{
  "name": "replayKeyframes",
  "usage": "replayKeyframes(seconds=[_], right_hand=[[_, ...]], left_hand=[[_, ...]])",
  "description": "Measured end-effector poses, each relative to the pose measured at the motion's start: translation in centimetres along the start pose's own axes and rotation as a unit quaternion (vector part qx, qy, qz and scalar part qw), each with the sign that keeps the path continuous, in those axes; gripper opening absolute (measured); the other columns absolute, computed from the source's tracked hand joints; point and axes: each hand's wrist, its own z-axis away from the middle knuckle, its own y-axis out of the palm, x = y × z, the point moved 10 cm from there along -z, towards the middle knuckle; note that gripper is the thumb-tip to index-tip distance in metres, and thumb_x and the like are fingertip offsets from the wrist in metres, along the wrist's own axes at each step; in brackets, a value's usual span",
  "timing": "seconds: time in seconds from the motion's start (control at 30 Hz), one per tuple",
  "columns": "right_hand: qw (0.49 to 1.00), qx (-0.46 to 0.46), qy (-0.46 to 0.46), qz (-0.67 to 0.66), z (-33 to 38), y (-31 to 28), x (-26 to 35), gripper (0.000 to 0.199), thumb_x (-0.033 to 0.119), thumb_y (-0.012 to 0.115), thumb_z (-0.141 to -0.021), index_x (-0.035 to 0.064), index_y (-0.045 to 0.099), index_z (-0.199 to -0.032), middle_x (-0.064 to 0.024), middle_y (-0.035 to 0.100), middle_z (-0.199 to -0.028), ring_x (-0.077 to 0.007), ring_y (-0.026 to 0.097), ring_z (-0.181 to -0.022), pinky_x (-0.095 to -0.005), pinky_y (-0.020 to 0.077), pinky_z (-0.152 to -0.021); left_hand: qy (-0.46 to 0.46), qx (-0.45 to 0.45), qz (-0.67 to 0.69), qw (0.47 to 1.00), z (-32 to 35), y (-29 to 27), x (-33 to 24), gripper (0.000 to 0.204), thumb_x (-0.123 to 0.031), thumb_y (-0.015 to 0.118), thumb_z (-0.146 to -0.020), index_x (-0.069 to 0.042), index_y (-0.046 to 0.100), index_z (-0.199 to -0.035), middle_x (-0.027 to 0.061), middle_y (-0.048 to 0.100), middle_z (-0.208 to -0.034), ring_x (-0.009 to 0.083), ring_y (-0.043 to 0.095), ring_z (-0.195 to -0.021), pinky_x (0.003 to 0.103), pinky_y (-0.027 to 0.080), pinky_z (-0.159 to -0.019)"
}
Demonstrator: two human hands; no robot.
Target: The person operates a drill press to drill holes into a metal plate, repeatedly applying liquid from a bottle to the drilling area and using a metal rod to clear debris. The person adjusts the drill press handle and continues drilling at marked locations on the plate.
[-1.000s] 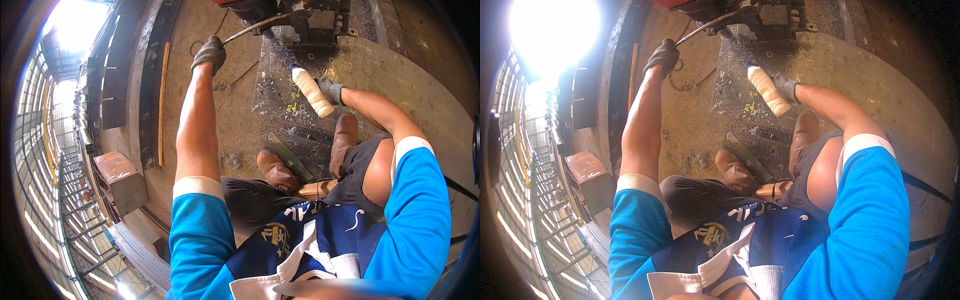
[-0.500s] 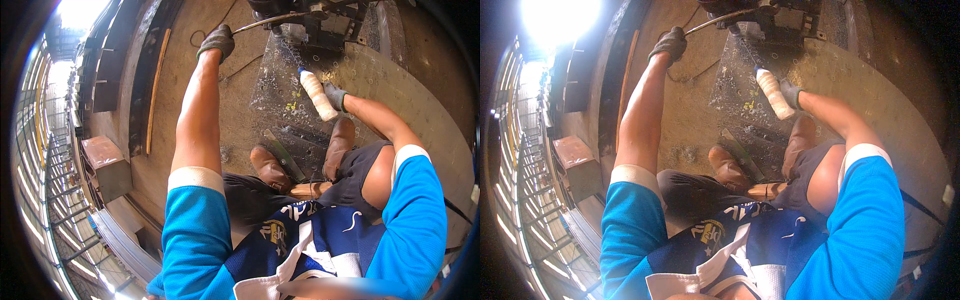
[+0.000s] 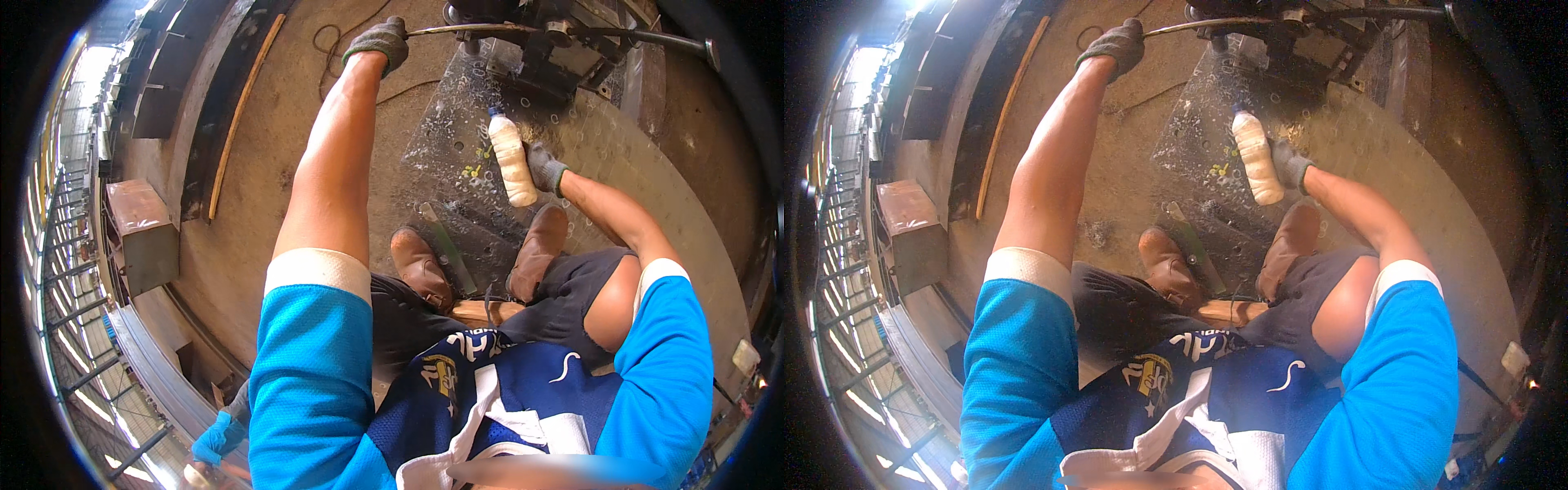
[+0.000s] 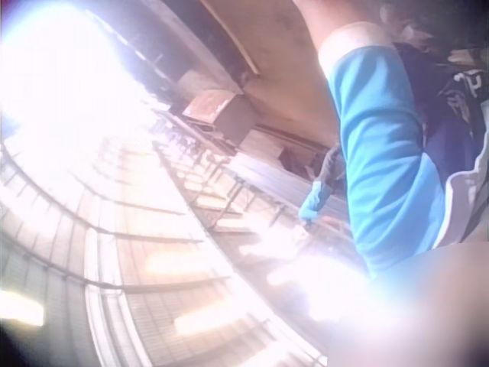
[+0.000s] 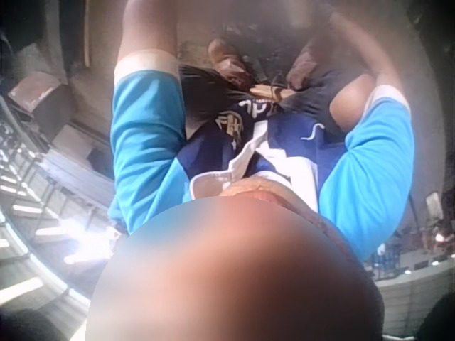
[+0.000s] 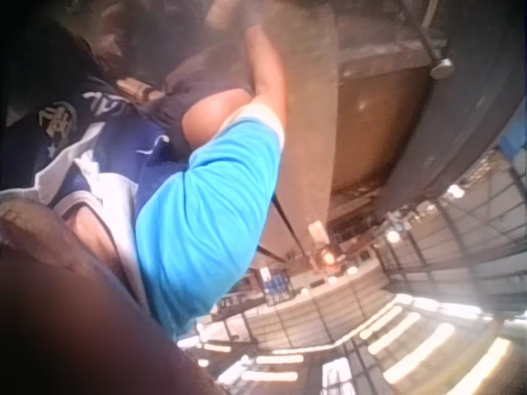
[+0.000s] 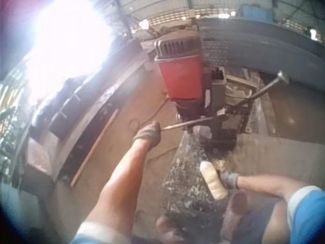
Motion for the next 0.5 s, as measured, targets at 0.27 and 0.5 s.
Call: replayKeyframes(seconds=[0.27,0.5], right_hand=[[0.987,-0.009,0.078,0.138,-0.4,-1.1,-2.4,0.072,0.054,0.011,-0.109,0.0088,0.063,-0.129,-0.0092,0.069,-0.116,-0.0239,0.065,-0.1,-0.0418,0.0535,-0.096],[0.939,-0.01,0.053,0.34,-0.1,-3.5,-1.3,0.071,0.052,0.016,-0.11,0.0032,0.062,-0.129,-0.0152,0.067,-0.126,-0.0288,0.064,-0.112,-0.0436,0.0497,-0.102]], left_hand=[[0.019,-0.037,0.007,0.999,-0.5,0.9,1.0,0.031,-0.025,0.045,-0.101,-0.005,0.058,-0.122,0.0279,0.065,-0.131,0.0457,0.06,-0.127,0.054,0.048,-0.103],[0.005,-0.036,-0.009,0.999,-1.0,0.4,0.3,0.034,-0.018,0.053,-0.097,-0.009,0.059,-0.129,0.0245,0.068,-0.129,0.0415,0.064,-0.124,0.05,0.051,-0.101]])
